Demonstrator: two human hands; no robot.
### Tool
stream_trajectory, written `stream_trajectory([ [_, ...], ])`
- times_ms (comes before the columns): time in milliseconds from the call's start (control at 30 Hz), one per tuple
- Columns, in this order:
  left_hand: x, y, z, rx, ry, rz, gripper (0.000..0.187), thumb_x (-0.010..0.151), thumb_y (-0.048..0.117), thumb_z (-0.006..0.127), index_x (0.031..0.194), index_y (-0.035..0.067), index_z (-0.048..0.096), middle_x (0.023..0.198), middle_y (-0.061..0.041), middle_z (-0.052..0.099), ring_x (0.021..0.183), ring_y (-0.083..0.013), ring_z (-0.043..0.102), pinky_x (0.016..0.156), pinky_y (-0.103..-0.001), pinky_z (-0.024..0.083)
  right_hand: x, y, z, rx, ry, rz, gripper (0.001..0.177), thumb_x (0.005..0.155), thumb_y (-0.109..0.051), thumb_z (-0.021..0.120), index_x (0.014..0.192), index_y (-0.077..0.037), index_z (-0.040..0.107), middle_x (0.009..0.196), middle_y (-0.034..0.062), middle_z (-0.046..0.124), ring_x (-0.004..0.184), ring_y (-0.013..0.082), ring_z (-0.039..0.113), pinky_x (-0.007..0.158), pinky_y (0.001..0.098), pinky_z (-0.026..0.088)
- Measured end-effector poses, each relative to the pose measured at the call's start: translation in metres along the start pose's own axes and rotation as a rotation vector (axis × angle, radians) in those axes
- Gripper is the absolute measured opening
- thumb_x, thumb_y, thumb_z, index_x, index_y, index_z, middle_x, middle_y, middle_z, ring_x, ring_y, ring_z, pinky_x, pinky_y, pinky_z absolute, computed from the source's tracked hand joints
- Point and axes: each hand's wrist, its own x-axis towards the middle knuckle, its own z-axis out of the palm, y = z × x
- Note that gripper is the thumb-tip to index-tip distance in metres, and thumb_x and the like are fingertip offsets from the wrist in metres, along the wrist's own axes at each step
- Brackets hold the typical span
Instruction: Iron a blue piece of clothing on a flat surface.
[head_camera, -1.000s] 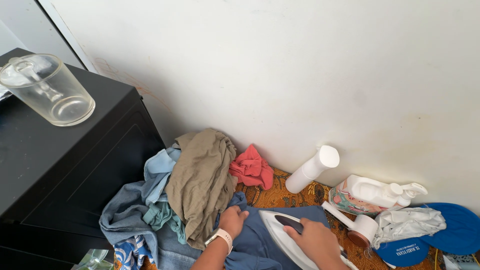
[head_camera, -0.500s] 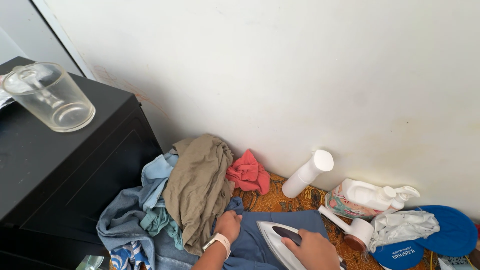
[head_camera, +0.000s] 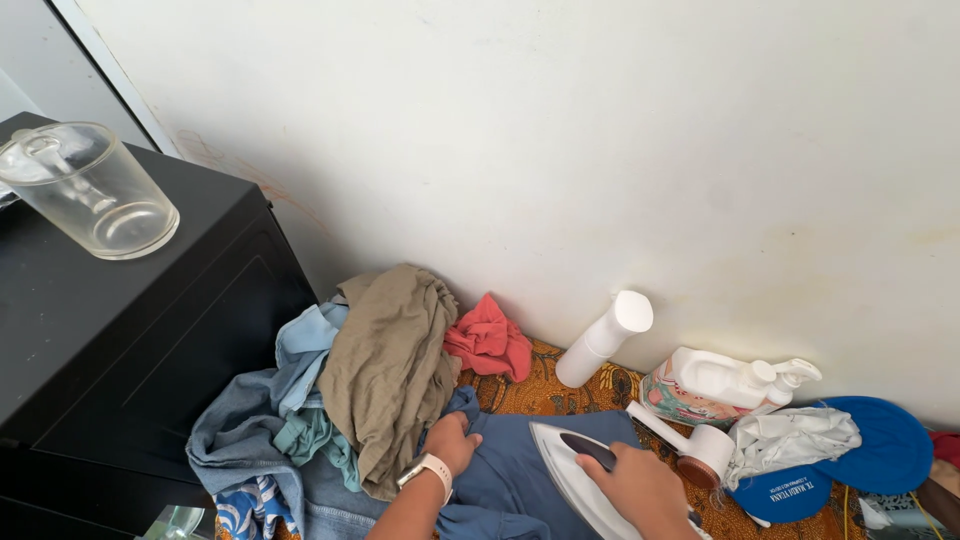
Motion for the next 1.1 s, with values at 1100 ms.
stream_trajectory([
  [1100, -0.013, 0.016, -0.013, 0.341, 0.010, 0.122, 0.030, 0.099, 0.032, 0.060, 0.127, 0.020, 0.059, 0.109, -0.018, 0.072, 0.108, -0.0371, 0.068, 0.090, -0.051, 0.055, -0.031, -0.029, 0.020, -0.025, -0.055, -0.273, 0.062, 0.077, -0.072, 0.069, 0.102, -0.016, 0.076, 0.089, 0.0134, 0.076, 0.090, 0.0353, 0.075, 0.084, 0.0479, 0.059],
])
